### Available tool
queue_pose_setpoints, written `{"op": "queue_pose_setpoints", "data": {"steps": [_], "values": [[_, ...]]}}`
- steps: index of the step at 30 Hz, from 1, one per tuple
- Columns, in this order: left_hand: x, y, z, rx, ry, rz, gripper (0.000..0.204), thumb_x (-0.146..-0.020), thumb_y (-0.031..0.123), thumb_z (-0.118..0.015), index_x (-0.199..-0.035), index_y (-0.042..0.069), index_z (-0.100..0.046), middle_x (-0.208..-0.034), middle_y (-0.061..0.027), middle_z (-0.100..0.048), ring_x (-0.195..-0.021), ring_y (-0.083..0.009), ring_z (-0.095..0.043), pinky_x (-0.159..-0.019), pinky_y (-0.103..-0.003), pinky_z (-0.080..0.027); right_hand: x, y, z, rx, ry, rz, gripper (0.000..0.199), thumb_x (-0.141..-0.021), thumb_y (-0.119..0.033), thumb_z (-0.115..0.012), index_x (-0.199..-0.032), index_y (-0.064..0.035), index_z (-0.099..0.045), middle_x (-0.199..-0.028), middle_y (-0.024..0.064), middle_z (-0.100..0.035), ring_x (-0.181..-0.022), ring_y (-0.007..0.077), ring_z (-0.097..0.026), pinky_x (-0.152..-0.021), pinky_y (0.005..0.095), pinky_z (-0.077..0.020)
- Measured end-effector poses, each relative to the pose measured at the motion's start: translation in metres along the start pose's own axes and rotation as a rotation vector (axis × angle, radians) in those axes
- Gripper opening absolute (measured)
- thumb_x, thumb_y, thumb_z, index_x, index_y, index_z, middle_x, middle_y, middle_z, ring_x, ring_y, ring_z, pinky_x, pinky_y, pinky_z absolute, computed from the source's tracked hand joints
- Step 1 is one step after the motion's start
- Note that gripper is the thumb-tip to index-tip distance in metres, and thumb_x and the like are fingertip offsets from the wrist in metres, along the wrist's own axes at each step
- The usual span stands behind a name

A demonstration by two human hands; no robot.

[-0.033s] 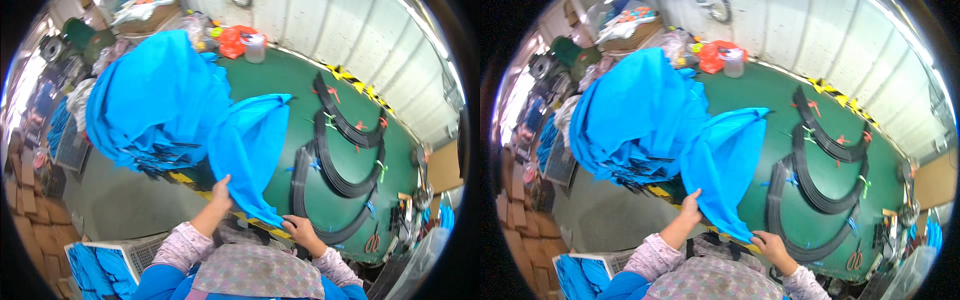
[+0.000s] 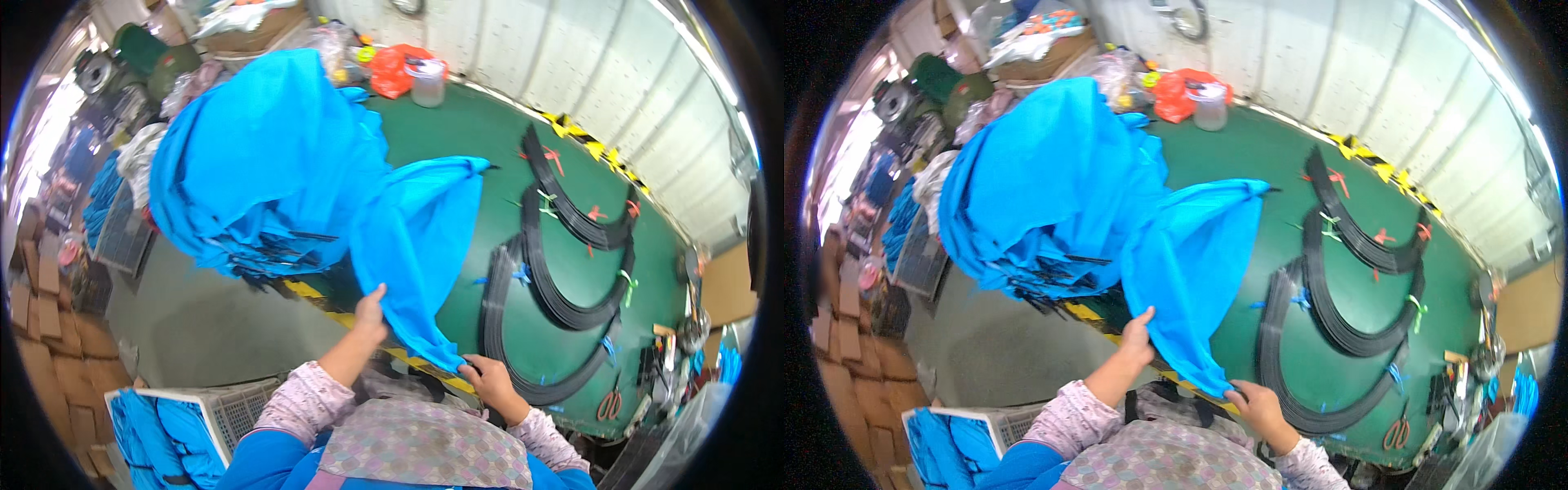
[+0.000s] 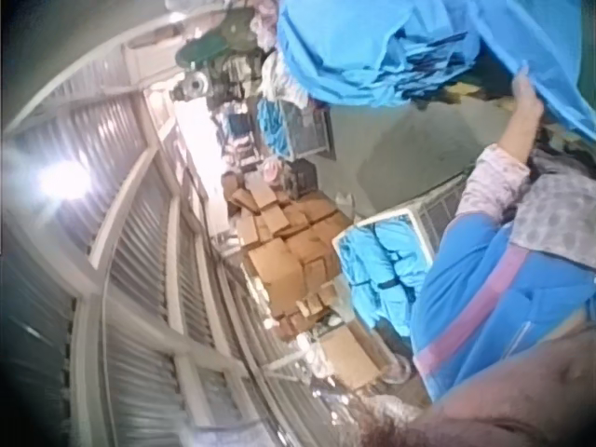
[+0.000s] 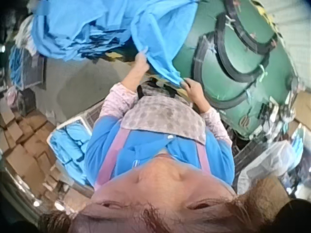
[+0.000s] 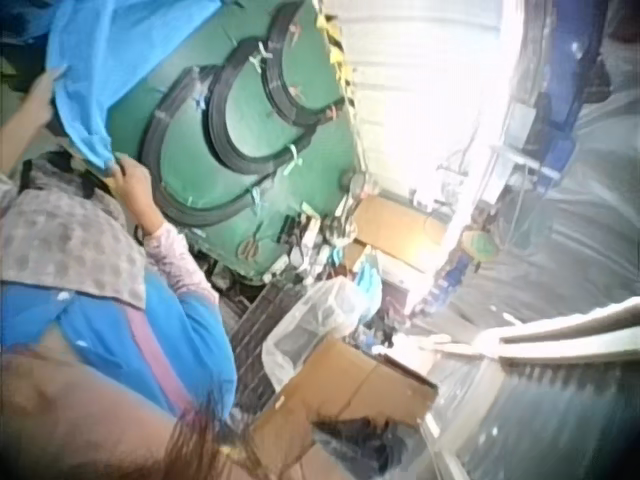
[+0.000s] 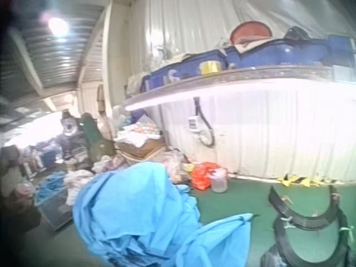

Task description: The person inserts black elastic bands into the edges of blue fabric pieces and ties them off. The person then places the finished items into a white basket. The person repeats this process for multiple fabric pieces.

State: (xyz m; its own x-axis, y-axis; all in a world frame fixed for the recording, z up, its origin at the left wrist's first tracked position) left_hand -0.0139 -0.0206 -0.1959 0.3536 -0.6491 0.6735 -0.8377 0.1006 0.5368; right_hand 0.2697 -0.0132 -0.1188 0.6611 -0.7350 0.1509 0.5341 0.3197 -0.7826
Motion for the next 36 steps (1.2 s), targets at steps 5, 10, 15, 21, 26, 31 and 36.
{"op": "queue_pose_setpoints", "data": {"steps": [5,10,15,21,26,31,36], "values": [[0.058,0.054,-0.05,-0.159,-0.087,-0.269,0.055,-0.091,0.019,-0.072,-0.137,0.002,-0.048,-0.127,-0.0126,-0.061,-0.114,-0.0255,-0.059,-0.1,-0.041,-0.047,-0.005,-0.003,-0.038,0.295,-0.081,0.115,0.034,-0.091,-0.039,-0.065,-0.106,-0.0077,-0.062,-0.083,0.0175,-0.069,-0.07,0.038,-0.067,-0.059,0.0468,-0.0523],[0.123,0.144,-0.079,-0.173,-0.216,-0.673,0.06,-0.091,0.028,-0.074,-0.136,-0.002,-0.049,-0.128,-0.0143,-0.06,-0.114,-0.0227,-0.057,-0.099,-0.037,-0.047,-0.043,-0.06,-0.045,0.176,-0.029,0.309,0.04,-0.085,-0.028,-0.074,-0.114,-0.0059,-0.056,-0.081,0.0167,-0.068,-0.07,0.0371,-0.067,-0.061,0.0452,-0.0524],[0.136,0.28,-0.029,-0.129,-0.007,-0.96,0.073,-0.091,0.035,-0.071,-0.142,-0.006,-0.038,-0.136,-0.0182,-0.055,-0.117,-0.0275,-0.057,-0.103,-0.039,-0.045,-0.09,-0.126,-0.027,0.007,0.019,0.448,0.046,-0.083,-0.017,-0.077,-0.122,-0.0041,-0.056,-0.087,0.0109,-0.065,-0.071,0.0251,-0.066,-0.063,0.0367,-0.0524],[0.035,0.396,0.156,-0.344,0.674,-1.081,0.054,-0.094,0.019,-0.06,-0.138,-0.009,-0.044,-0.136,-0.0246,-0.055,-0.124,-0.0351,-0.054,-0.105,-0.039,-0.041,-0.147,-0.177,-0.046,0.142,-0.002,0.55,0.052,-0.085,-0.021,-0.075,-0.128,-0.0042,-0.052,-0.112,0.0145,-0.061,-0.099,0.0286,-0.063,-0.081,0.0387,-0.0529],[-0.019,0.401,0.199,-0.392,0.875,-0.806,0.051,-0.094,0.021,-0.06,-0.133,-0.01,-0.047,-0.134,-0.0279,-0.056,-0.124,-0.0387,-0.054,-0.103,-0.041,-0.042,-0.228,-0.264,-0.101,0.247,0.14,0.798,0.089,-0.073,-0.04,-0.083,-0.144,-0.0074,-0.042,-0.15,0.0203,-0.036,-0.137,0.0464,-0.033,-0.11,0.0559,-0.031],[-0.012,0.425,0.158,-0.568,0.854,-0.794,0.053,-0.095,0.023,-0.058,-0.132,-0.011,-0.043,-0.133,-0.0342,-0.052,-0.123,-0.0462,-0.052,-0.103,-0.045,-0.041,-0.309,-0.261,-0.201,0.353,0.016,0.484,0.121,-0.057,-0.044,-0.09,-0.154,-0.0122,-0.024,-0.154,0.0245,-0.029,-0.108,0.0482,-0.059,-0.09,0.0508,-0.0513],[-0.041,0.437,0.171,-0.694,0.946,-0.771,0.048,-0.094,0.023,-0.055,-0.126,-0.01,-0.042,-0.118,-0.0383,-0.059,-0.112,-0.0514,-0.057,-0.097,-0.051,-0.045,-0.34,-0.252,-0.259,0.366,-0.063,0.464,0.116,-0.061,-0.031,-0.088,-0.155,-0.0158,-0.02,-0.151,0.0269,-0.031,-0.103,0.0493,-0.061,-0.084,0.0502,-0.056]]}}
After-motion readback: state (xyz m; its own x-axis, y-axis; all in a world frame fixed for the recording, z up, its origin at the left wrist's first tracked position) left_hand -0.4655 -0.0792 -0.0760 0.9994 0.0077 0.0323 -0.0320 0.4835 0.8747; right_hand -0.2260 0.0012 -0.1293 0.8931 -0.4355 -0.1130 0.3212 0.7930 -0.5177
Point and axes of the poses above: each hand's wrist, its own x-axis away from the middle knuckle, its own z-axis out of the back of the hand, y = z × x, the point moved 3 cm from there along -x, towards the middle knuckle
